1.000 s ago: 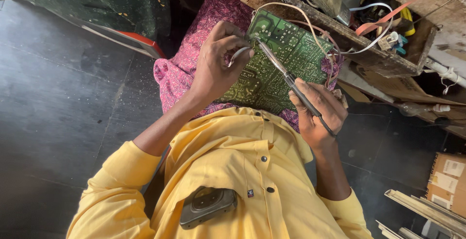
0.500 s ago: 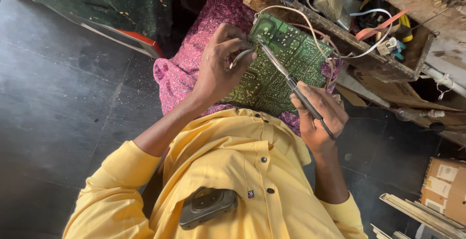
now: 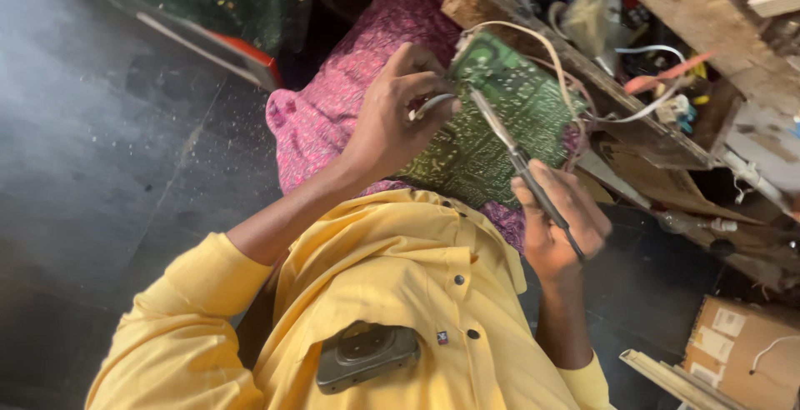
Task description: The person holds a green circuit board on their lap and solders components onto it using a soldering iron, feeding solder wire from a spool with the other hand. They occasionally reach to the cluttered workbench to reposition the board or adjust the iron before resuming soldering joints across the board.
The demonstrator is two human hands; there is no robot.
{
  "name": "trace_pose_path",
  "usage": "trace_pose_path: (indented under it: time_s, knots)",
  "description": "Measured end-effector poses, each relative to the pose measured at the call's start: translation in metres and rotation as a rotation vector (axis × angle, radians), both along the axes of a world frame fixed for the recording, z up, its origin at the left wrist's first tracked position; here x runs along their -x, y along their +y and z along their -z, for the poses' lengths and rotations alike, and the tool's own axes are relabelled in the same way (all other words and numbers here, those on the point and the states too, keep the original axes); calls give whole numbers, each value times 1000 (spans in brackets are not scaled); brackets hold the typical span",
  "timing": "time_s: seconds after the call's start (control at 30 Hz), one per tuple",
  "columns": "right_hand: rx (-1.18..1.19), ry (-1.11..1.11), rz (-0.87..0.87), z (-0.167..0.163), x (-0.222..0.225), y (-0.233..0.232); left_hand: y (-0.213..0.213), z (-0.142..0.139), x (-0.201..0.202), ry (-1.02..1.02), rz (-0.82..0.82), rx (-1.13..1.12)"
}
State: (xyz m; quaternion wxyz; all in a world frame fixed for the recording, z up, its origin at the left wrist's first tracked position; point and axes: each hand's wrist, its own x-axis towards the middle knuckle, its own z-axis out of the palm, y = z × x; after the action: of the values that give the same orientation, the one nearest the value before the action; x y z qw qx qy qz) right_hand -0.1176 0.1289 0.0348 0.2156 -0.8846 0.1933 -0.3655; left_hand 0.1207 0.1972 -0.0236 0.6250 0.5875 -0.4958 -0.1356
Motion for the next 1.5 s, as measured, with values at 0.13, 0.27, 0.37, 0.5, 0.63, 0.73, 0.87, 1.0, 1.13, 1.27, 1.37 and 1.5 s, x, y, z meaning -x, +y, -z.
trace_pose_path:
  time_s: [0.13, 0.27, 0.37, 0.5, 0.63, 0.73, 0.87, 1.0, 1.13, 1.27, 1.37, 1.5]
  knots:
    - [68, 41, -17, -1, 0, 4, 15, -12, -17, 113, 139, -76]
    - [-133, -62, -193, 3, -5, 10, 52, -12, -53, 168, 216, -179]
    - [-164, -45, -256, 5, -13, 14, 86, 18, -87, 264, 338, -59]
    - [-172, -120, -373, 4, -33, 15, 146, 117, -137, 617, 294, -183]
    - [-78, -28, -439, -8, -45, 11, 189, 237, -168, 623, -395, -421]
    - [-29, -22, -451, -13, -44, 9, 199, 283, -168, -298, -441, -581]
    - [-34, 27, -419, -26, -45, 7, 173, 286, -141, 22, -639, -443]
    - [-100, 196, -366, -48, -51, -2, 134, 230, -134, 531, -541, -224]
    - [-34, -274, -50, -26, -29, 1, 92, 146, -100, 559, -295, 72]
    - [33, -258, 5, 0, 18, -15, 57, 72, -45, 448, -38, 79]
    - [48, -248, 5, 9, 35, -23, 28, 37, -13, 368, 72, 32]
    - [-43, -266, -6, 9, 31, -17, 6, 20, 5, 331, 69, -2]
